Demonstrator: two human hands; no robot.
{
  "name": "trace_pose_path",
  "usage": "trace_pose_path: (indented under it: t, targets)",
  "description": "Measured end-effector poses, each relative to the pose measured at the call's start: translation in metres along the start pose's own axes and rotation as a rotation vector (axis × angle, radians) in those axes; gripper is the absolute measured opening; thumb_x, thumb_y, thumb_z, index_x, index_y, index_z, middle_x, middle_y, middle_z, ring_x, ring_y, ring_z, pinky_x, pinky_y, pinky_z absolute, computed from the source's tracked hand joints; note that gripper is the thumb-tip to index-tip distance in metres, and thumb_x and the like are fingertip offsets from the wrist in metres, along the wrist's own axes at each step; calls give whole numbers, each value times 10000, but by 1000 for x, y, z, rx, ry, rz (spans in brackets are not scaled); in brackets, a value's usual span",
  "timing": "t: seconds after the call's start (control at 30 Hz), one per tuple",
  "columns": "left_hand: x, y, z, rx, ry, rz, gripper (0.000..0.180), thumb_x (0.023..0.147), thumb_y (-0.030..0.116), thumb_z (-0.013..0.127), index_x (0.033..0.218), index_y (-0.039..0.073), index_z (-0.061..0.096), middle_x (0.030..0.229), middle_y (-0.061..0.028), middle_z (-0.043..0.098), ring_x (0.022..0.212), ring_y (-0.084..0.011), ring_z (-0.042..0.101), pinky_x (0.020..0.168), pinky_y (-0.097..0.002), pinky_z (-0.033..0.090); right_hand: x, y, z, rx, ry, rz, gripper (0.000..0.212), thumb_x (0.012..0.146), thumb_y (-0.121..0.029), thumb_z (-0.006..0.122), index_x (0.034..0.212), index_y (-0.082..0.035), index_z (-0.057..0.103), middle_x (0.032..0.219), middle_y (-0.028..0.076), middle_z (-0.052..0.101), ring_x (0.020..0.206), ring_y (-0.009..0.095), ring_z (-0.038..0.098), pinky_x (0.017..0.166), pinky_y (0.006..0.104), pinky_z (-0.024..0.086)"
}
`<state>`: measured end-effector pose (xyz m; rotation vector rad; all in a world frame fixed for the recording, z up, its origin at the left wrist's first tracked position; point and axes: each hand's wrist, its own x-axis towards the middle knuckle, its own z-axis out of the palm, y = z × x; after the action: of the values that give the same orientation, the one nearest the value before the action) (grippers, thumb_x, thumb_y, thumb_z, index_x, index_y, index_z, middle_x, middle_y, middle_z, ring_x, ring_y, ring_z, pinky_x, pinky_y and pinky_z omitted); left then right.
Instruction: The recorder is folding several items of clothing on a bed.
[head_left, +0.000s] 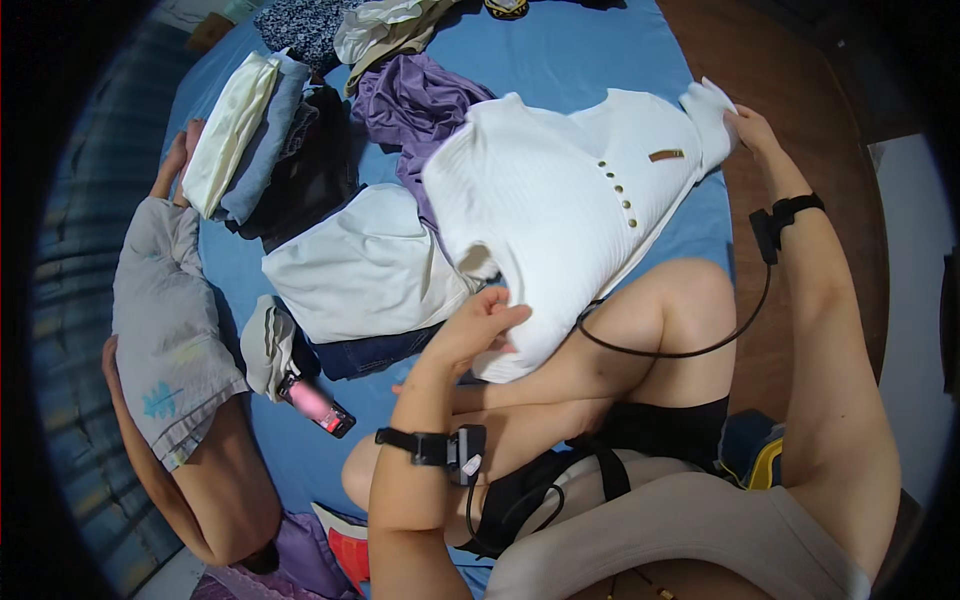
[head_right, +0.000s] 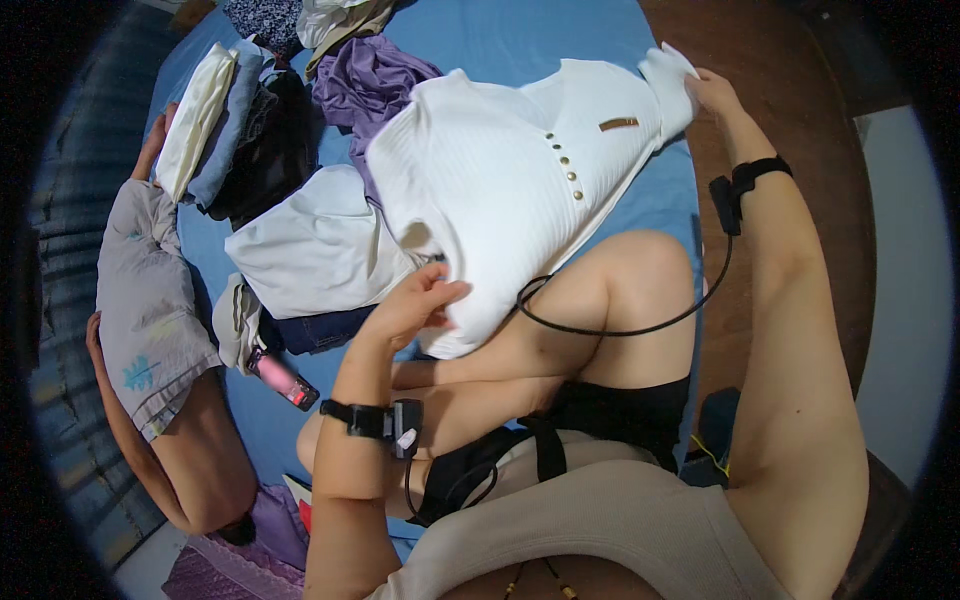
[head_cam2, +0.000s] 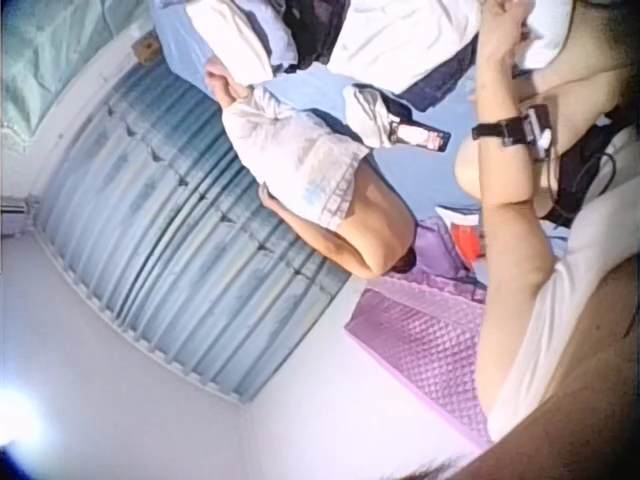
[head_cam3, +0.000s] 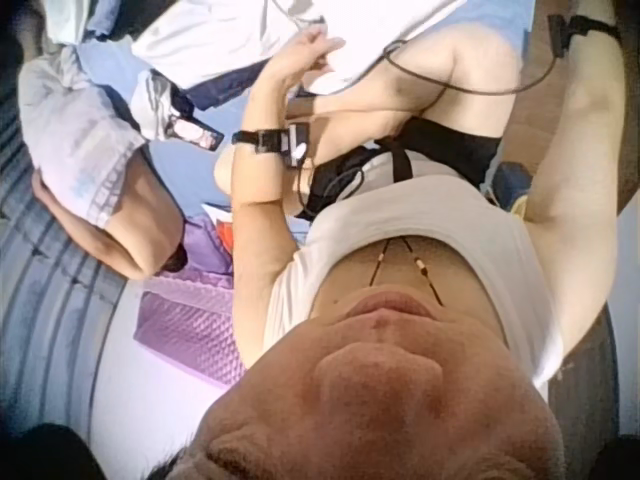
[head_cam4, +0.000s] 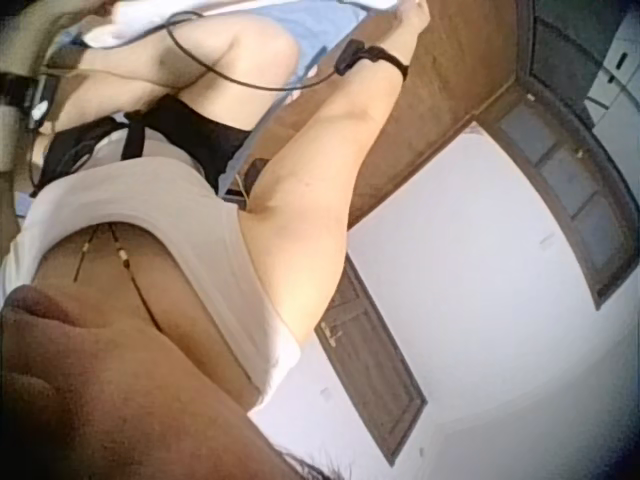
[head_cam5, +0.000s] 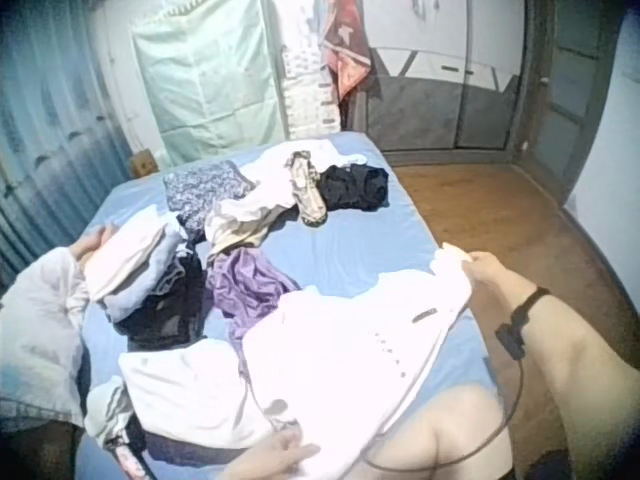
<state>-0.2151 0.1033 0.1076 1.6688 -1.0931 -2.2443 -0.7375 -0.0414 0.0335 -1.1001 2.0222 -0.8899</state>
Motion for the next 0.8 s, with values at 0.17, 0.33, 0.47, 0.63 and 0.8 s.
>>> trace_pose_path:
  t: [0.17,0.33,0.47,0.63,0.8]
  targets:
    - [48,1,2,-200,184,64,379,823,223,597,1117,12,484,887,-40,563,723,-118,549,753,-287,471,-30,-27,17,39,83,-58,242,829,-159,526,1010,-15,596,917,35,614,807,116,550,748,240,424]
    - [81,12,3,-794,447,553,380,836,224,576,1102,-30,481,1061,-112,545,932,-196,551,844,-301,444,-35,-24,-27,518,-142,-4,188,791,-61,453,945,-48,560,823,17,549,735,133,514,725,251,443]
    - [59,39,9,-1153,247,770,377,845,217,550,1118,-34,480,1132,-142,529,1075,-233,500,915,-335,412,-58,-24,-41,860,-9,4,207,773,-42,449,951,-49,555,871,27,536,790,145,515,742,273,459]
    - [18,61,-11,-1301,45,819,436,854,265,517,1161,-36,448,1201,-149,493,1136,-292,456,974,-429,350,-86,-48,-58,979,-44,-87,291,814,-71,434,1083,-38,542,1003,46,558,915,155,527,869,325,422]
    - [-4,54,-42,-1292,244,890,348,875,208,484,1154,1,459,1192,-148,493,1124,-297,461,971,-449,356,-106,-140,-42,973,-235,-274,348,846,-98,430,1181,-22,484,1121,73,536,1037,179,511,928,337,388]
